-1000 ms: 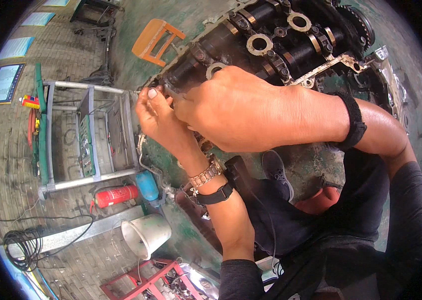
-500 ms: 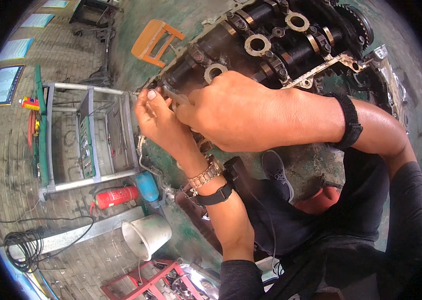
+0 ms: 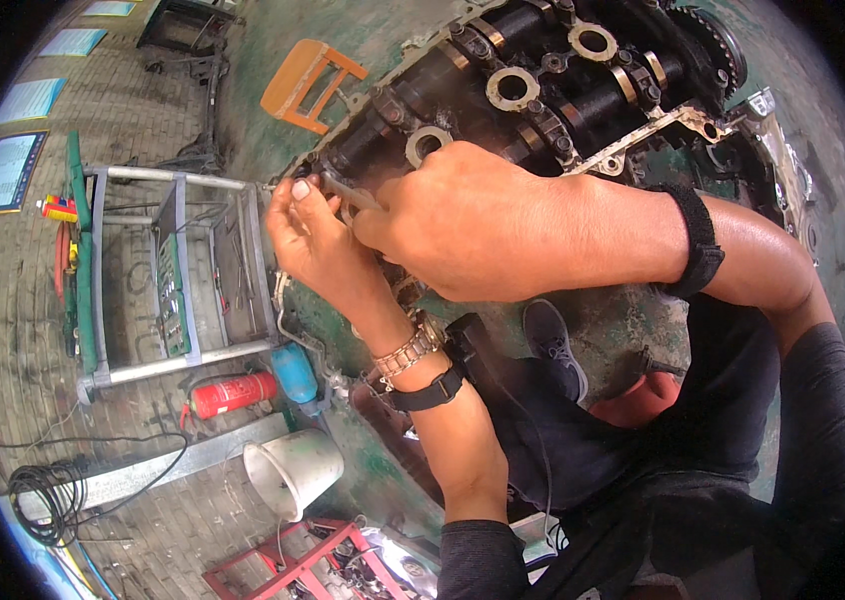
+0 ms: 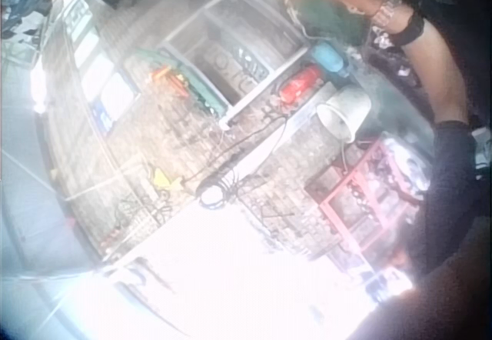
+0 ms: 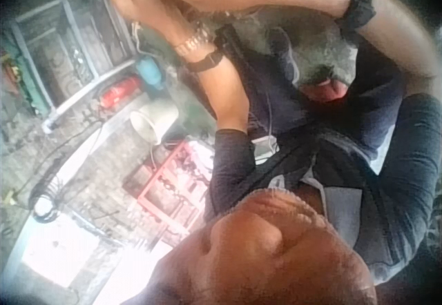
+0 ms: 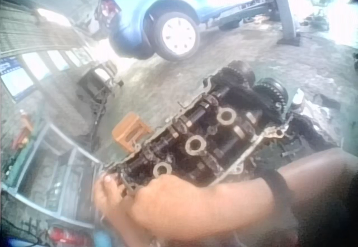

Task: The person measures an engine component using a thickness gauge and a wrench, sliding the gauge between parts of the cylinder head.

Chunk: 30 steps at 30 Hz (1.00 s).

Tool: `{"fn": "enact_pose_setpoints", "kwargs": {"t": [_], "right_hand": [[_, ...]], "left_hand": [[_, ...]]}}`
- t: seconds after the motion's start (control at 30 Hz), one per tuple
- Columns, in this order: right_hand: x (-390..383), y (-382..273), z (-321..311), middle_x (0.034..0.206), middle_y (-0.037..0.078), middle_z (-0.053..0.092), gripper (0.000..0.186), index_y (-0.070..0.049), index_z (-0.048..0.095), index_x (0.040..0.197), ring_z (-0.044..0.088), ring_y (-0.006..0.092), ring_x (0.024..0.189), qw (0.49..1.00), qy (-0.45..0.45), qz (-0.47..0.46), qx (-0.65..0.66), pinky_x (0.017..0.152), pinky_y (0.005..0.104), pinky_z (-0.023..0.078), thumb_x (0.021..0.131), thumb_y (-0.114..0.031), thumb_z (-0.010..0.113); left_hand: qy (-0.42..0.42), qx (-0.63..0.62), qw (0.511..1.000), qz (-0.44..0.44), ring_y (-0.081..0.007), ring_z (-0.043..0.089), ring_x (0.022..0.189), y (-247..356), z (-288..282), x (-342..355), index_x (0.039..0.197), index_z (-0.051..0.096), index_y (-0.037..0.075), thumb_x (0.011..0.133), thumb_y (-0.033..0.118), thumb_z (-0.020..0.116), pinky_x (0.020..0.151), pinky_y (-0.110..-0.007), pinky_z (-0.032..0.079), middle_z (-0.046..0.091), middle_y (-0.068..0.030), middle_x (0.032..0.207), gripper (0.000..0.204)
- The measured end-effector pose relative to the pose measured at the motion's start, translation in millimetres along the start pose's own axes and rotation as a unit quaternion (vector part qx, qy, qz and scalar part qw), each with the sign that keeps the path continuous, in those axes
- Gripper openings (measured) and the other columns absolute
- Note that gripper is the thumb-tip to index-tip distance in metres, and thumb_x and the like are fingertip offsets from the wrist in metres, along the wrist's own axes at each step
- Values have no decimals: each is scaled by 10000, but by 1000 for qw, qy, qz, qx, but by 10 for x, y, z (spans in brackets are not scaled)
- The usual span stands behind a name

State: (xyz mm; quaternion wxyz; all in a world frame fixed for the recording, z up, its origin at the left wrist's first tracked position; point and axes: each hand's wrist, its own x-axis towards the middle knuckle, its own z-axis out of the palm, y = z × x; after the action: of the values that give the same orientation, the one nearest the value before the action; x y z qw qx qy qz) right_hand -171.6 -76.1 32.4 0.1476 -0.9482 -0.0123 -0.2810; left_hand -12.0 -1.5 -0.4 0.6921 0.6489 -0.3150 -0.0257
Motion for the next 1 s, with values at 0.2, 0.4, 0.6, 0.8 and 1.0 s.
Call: {"fn": "enact_pose_setpoints", "kwargs": {"t": [0.2, 0.4, 0.6, 0.8, 1.0], "right_hand": [[-6, -2, -8, 769, 173, 667, 185, 16, 621, 903, 684, 360, 666, 1000, 10, -8, -5, 574, 440, 545, 769, -91, 690], [1, -5, -13, 767, 176, 671, 182, 11, 624, 898, 688, 358, 665, 1000, 6, 0, -6, 571, 442, 545, 766, -95, 691], [3, 0, -6, 760, 178, 671, 182, 15, 629, 898, 687, 362, 659, 1000, -1, 7, 5, 572, 446, 546, 771, -101, 690], [-1, 1, -9, 757, 183, 670, 182, 18, 633, 892, 687, 365, 657, 1000, 3, 8, -1, 571, 449, 549, 768, -101, 691], [1, 8, -15, 806, 192, 680, 209, 32, 629, 925, 690, 369, 676, 1000, 4, -4, 5, 580, 450, 553, 772, -98, 687]], "left_hand": [[-10, 0, 1000, -2, -160, 637, 950, 22, -8, 1, 1248, 578, -62, 1025, 193, 605, 811, -292, 531, 669, -126, 1078, 340], [-7, 1, 1000, -5, -161, 636, 943, 40, -1, -8, 1251, 575, -68, 1022, 192, 610, 814, -292, 529, 668, -127, 1073, 348], [-10, 11, 1000, -1, -158, 636, 937, 51, -1, -3, 1251, 576, -71, 1023, 188, 607, 807, -291, 532, 668, -125, 1065, 345], [-1, 6, 1000, 0, -159, 638, 927, 43, 13, -9, 1255, 570, -82, 1025, 186, 601, 799, -285, 534, 666, -130, 1062, 354], [-4, 4, 1000, -8, -153, 635, 927, 60, 15, -10, 1259, 570, -76, 1023, 181, 603, 794, -281, 531, 666, -129, 1059, 351]]}}
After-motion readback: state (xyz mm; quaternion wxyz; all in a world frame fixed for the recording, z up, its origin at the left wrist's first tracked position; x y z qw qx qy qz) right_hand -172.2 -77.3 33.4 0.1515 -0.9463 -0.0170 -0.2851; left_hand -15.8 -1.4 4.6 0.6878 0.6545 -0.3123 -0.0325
